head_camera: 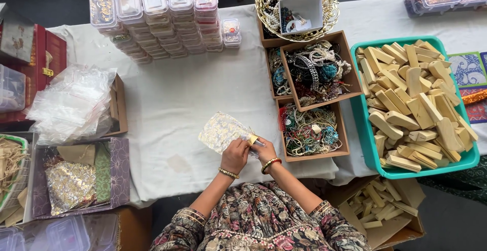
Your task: The person sits at a table and packages various jewelry items. They place a gold-colored chain into a small plastic bag, then into a decorative pouch, and finally into a clear plastic container. They repeat the process with a blue beaded necklace, placing it into a plastic bag and a decorative pouch.
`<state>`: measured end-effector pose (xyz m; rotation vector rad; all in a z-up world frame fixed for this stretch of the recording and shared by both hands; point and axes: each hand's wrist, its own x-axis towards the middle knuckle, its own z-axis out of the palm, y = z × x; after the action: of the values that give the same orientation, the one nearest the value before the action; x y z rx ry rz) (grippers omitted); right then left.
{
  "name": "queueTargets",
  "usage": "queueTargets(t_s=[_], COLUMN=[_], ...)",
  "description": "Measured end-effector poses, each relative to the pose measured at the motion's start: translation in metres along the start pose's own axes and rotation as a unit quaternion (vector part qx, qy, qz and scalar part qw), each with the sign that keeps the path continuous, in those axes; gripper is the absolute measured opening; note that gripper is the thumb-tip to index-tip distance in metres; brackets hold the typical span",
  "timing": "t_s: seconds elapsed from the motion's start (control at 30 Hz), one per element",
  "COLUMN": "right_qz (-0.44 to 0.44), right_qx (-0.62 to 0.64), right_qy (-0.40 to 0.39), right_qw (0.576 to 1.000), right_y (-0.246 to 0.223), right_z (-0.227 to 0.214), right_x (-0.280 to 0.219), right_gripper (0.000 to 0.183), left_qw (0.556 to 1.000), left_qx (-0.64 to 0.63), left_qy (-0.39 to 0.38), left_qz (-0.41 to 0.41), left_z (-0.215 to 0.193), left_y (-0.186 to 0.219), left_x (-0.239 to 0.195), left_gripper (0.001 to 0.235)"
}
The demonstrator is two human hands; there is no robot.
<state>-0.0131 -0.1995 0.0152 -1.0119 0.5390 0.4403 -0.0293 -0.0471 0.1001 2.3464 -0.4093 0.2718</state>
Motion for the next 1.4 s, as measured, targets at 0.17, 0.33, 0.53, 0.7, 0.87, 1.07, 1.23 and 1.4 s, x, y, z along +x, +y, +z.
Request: queueTargets(t_s=[0.17, 0.33, 0.53, 0.7, 0.87, 1.07, 1.23, 1.4], right_qz=[0.02, 0.058, 0.061, -0.05, -0.025, 0.004, 0.013, -0.003], right_qx=[0.114, 0.15, 0.038, -0.019, 0.007, 0.08, 0.036, 0.107], right_qy=[-0.063, -0.124, 0.034, 0.036, 0.131, 0.068, 0.109, -0.019], right_qw=[0.991, 0.979, 0.997, 0.998, 0.991, 0.994, 0.993, 0.994], right_y=[0.006, 0.027, 0.005, 0.072, 0.035, 0.053, 0.032, 0.036], right_z=[-0.008, -0.028, -0.005, -0.039, -0.012, -0.014, -0.007, 0.015], right_x=[0.011, 0.05, 0.025, 0.092, 0.047, 0.072, 0.05, 0.075], right_gripper=[0.045, 0.042, 0.044, 0.044, 0.042, 0.039, 0.042, 0.048], left_qw=[1.0, 0.999, 0.996, 0.989, 0.992, 0.985, 0.975, 0.972], left_qx=[-0.014, -0.037, -0.057, -0.047, -0.019, 0.085, 0.105, 0.119], left_qy=[-0.008, 0.001, -0.056, -0.101, -0.067, -0.142, -0.184, -0.196], left_qz=[-0.018, -0.011, -0.05, -0.102, -0.103, -0.056, -0.061, -0.048], left_z=[0.004, 0.01, 0.005, -0.002, -0.012, -0.006, -0.002, -0.006], left_y=[-0.004, -0.012, -0.026, -0.037, -0.054, -0.064, -0.071, -0.072], left_x=[-0.002, -0.011, -0.039, -0.063, -0.073, -0.088, -0.091, -0.085], left_gripper=[0.009, 0.017, 0.042, 0.042, 0.04, 0.05, 0.055, 0.052])
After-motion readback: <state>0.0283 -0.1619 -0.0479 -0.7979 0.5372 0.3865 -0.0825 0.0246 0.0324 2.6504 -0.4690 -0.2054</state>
